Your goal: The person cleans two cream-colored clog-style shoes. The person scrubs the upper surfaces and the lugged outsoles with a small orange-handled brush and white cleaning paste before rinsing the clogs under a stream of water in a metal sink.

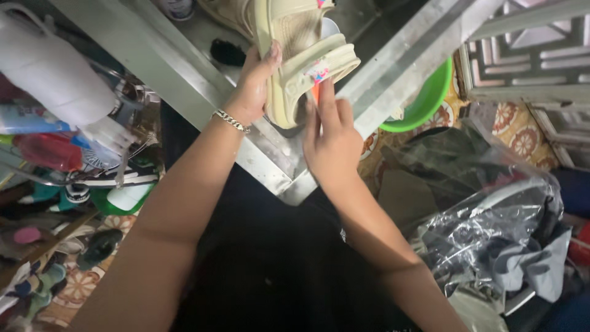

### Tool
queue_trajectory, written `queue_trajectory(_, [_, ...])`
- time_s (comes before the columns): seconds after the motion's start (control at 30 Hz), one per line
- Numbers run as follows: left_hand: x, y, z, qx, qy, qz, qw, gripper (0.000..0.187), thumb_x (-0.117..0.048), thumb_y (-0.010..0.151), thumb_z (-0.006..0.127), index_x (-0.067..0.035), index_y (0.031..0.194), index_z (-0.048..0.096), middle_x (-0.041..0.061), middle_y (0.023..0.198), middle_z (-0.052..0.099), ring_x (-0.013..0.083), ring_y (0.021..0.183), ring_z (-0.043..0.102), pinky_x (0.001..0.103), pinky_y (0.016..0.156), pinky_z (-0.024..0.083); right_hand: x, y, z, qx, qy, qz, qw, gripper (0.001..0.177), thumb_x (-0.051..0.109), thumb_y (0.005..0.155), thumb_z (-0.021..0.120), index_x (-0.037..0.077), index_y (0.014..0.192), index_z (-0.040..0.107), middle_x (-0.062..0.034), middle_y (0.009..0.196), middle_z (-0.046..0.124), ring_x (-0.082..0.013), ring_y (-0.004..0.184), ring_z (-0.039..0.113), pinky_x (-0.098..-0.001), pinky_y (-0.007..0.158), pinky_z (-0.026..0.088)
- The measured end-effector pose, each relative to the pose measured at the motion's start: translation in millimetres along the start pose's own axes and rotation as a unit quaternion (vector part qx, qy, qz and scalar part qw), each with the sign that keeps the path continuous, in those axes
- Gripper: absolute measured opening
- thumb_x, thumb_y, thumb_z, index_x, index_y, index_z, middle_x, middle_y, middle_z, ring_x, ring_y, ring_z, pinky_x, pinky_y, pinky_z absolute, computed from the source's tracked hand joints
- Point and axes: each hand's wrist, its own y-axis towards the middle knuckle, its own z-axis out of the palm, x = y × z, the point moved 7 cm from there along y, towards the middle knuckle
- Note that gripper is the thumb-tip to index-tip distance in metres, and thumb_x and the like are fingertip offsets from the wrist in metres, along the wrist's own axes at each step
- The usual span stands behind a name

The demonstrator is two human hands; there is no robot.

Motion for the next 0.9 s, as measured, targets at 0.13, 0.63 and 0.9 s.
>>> queue_trajectory(0.13, [-11.2,-4.4,14.8,0.031,0.020,-0.020,0.999,0.053,-0.028,0.106,0.066,0.000,0.144,0.045,0.010,0.133,0.058,0.0238,0.127,0.057,0.043,0.114,0.047,7.0,0.0,3.6,-0.055,-0.047,-0.021,0.997,0.033,0.017,0.106,0.065,0.016,0.138,0.056,-0.0114,0.103,0.067,-0.0277,0.075,0.068,-0.0355,0.063,0.054])
queue_trajectory(0.63, [-48.8,-5.0,15.2,0.063,-0.105,0.051,0.991,0.062,-0.026,0.097,0.067,-0.004,0.149,0.040,0.015,0.147,0.053,0.0299,0.137,0.055,0.047,0.119,0.047,26.3,-14.0,7.2,0.002,0.095,-0.066,0.993,0.049,0.014,0.104,0.066,0.000,0.149,0.051,-0.0133,0.081,0.063,-0.0310,0.066,0.064,-0.0425,0.061,0.053])
queue_trajectory(0.9, [-55.3,-1.0,25.4,0.071,-0.036,0.045,0.996,0.062,-0.033,0.105,0.065,-0.001,0.152,0.040,0.016,0.149,0.052,0.0307,0.139,0.054,0.048,0.121,0.047,31.0,-11.9,21.1,-0.035,0.050,-0.081,0.995,0.057,0.017,0.109,0.066,0.010,0.159,0.041,-0.0146,0.098,0.067,-0.0291,0.072,0.066,-0.0405,0.062,0.052])
